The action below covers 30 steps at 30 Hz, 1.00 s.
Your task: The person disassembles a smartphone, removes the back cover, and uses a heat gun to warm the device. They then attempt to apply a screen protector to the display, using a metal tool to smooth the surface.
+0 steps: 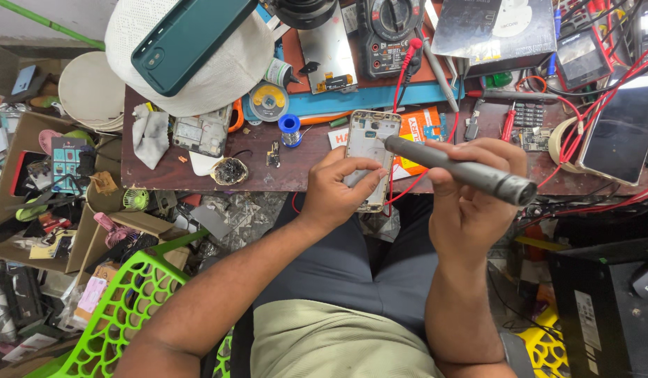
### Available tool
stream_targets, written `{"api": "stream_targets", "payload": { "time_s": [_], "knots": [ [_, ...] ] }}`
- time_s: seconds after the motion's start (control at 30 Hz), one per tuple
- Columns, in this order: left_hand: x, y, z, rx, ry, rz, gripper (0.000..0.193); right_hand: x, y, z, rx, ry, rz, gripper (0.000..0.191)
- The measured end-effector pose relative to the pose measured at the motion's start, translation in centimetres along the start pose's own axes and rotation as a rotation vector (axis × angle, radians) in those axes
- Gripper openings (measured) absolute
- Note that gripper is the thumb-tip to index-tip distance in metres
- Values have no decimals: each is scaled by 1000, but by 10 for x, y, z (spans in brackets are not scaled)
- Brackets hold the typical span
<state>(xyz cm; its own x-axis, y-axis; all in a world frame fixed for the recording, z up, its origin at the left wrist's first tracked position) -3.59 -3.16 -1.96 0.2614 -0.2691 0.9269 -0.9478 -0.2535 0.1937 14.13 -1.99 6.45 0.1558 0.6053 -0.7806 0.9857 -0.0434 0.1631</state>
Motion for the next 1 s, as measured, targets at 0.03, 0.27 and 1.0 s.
{"api": "stream_targets", "payload": {
  "time_s": [0.03, 0.27, 1.0],
  "knots": [
    [0, 0, 0, 4, 0, -8, 13, -2, -1, 1, -19, -7, -17, 33],
    [1, 1, 1, 8, -6, -5, 13, -7, -1, 3, -59, -28, 4, 31],
    [-1, 0, 0, 16, 15, 26, 13, -1, 15, -6, 76, -60, -217, 34]
  ]
}}
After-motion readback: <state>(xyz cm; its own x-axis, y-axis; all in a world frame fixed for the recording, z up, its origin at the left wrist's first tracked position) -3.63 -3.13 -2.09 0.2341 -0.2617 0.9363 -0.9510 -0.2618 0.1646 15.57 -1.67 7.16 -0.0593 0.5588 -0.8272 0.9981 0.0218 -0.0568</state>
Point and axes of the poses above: each hand's wrist, its own z-axis away from the middle knuckle, its own y-axis out of the back of the hand, x = y × z, the point moved 4 cm from there along -z, towards the middle knuckle, and after that the axes turned 1 degree about y, right-handed, at the moved point
